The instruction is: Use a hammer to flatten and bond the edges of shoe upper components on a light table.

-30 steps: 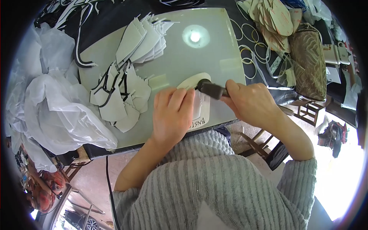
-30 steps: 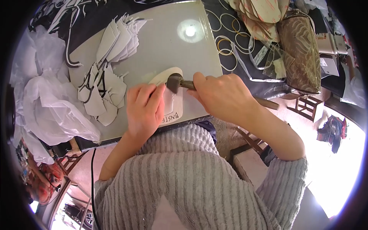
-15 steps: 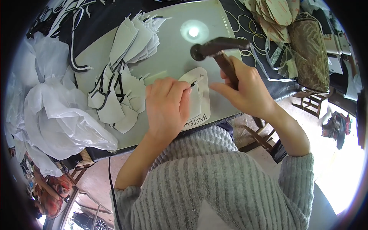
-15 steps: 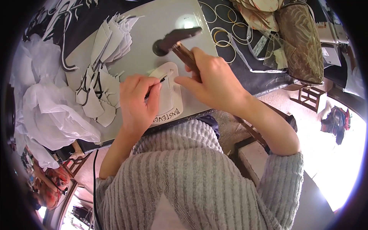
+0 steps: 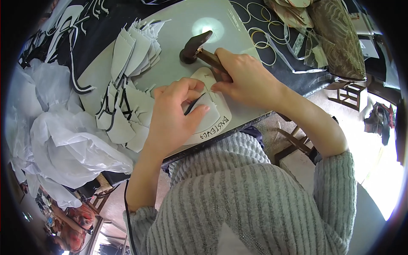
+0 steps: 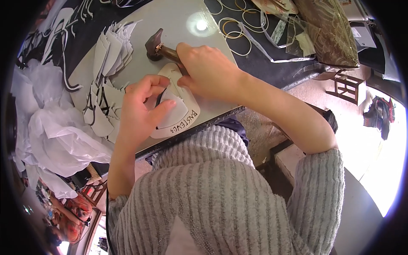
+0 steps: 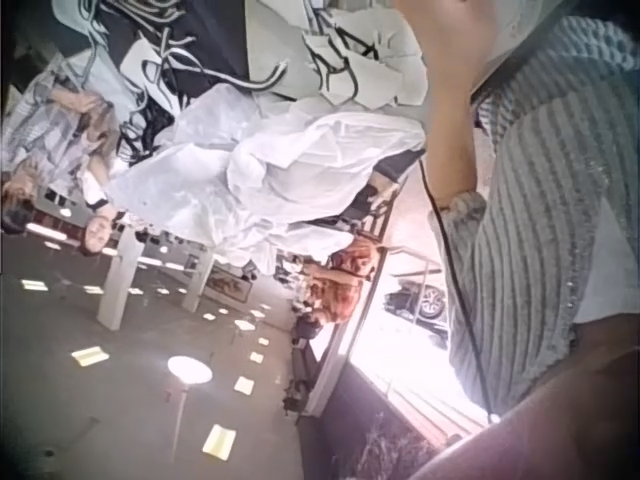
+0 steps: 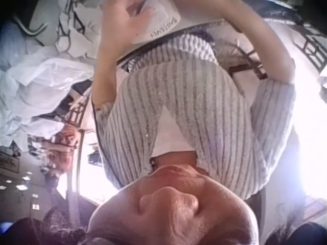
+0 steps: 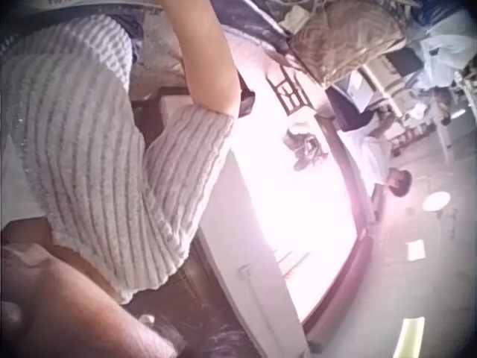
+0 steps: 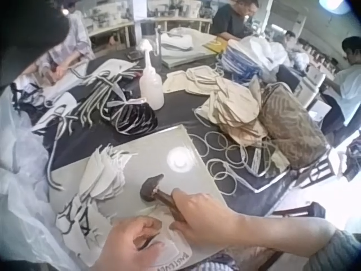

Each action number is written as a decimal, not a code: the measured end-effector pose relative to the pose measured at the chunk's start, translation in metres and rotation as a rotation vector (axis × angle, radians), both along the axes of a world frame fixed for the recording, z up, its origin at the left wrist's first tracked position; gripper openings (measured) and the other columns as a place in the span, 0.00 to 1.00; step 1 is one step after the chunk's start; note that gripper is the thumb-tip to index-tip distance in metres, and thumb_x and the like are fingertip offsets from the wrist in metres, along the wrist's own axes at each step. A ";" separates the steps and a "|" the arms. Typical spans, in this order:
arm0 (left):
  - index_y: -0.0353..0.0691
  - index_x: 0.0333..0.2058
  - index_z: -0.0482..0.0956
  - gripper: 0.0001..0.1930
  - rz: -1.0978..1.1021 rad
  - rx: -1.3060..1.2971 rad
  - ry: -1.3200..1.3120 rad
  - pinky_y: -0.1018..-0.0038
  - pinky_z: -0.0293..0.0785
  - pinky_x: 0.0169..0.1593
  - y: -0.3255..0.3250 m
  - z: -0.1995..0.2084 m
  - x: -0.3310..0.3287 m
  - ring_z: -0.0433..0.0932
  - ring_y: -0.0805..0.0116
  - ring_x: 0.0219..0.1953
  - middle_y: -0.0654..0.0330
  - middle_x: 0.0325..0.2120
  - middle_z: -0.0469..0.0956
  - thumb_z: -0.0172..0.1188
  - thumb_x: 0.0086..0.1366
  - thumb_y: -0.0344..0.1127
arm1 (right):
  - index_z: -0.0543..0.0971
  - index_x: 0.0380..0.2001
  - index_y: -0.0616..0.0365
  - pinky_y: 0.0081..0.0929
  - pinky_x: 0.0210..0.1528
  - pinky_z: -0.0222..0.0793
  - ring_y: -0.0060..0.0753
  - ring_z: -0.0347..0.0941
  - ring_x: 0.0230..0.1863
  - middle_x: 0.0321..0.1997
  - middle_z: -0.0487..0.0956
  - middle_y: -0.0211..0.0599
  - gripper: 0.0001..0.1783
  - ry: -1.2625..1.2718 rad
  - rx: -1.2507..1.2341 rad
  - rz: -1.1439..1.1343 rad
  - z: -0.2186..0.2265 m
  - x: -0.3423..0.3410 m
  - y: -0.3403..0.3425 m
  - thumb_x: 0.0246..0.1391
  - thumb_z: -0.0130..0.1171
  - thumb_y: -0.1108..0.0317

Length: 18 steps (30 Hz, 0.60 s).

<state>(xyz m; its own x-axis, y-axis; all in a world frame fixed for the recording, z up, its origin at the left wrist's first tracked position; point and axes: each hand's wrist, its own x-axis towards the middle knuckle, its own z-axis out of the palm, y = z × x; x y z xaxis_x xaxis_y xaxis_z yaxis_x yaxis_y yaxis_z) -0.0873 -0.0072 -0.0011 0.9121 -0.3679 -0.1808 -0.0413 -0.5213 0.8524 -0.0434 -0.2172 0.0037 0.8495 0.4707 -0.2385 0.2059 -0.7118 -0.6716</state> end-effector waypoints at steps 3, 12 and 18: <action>0.42 0.40 0.79 0.16 -0.080 0.031 0.128 0.67 0.59 0.55 0.008 0.006 0.005 0.74 0.65 0.40 0.66 0.37 0.82 0.69 0.52 0.34 | 0.66 0.34 0.63 0.44 0.34 0.69 0.54 0.76 0.30 0.24 0.78 0.47 0.22 -0.007 -0.024 -0.008 -0.001 -0.002 0.001 0.47 0.68 0.65; 0.44 0.40 0.80 0.16 -0.146 -0.041 -0.065 0.66 0.55 0.55 0.006 -0.002 0.002 0.72 0.68 0.36 0.64 0.30 0.77 0.70 0.50 0.34 | 0.65 0.34 0.62 0.43 0.34 0.70 0.54 0.77 0.29 0.24 0.77 0.46 0.27 0.068 -0.036 -0.045 0.005 -0.004 -0.001 0.44 0.72 0.60; 0.44 0.38 0.81 0.16 -0.131 0.020 -0.033 0.68 0.55 0.54 0.004 0.002 0.004 0.71 0.68 0.30 0.64 0.26 0.73 0.71 0.49 0.36 | 0.64 0.39 0.62 0.41 0.36 0.71 0.56 0.76 0.33 0.31 0.76 0.51 0.33 0.017 -0.054 -0.086 0.009 -0.053 -0.023 0.40 0.77 0.60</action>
<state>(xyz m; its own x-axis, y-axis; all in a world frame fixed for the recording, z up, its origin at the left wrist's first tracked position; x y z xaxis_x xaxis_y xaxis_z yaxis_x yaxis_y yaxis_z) -0.0836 -0.0037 0.0010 0.8620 -0.4809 -0.1605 -0.1377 -0.5267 0.8388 -0.0965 -0.2401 0.0130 0.8817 0.3825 -0.2762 0.1318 -0.7617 -0.6344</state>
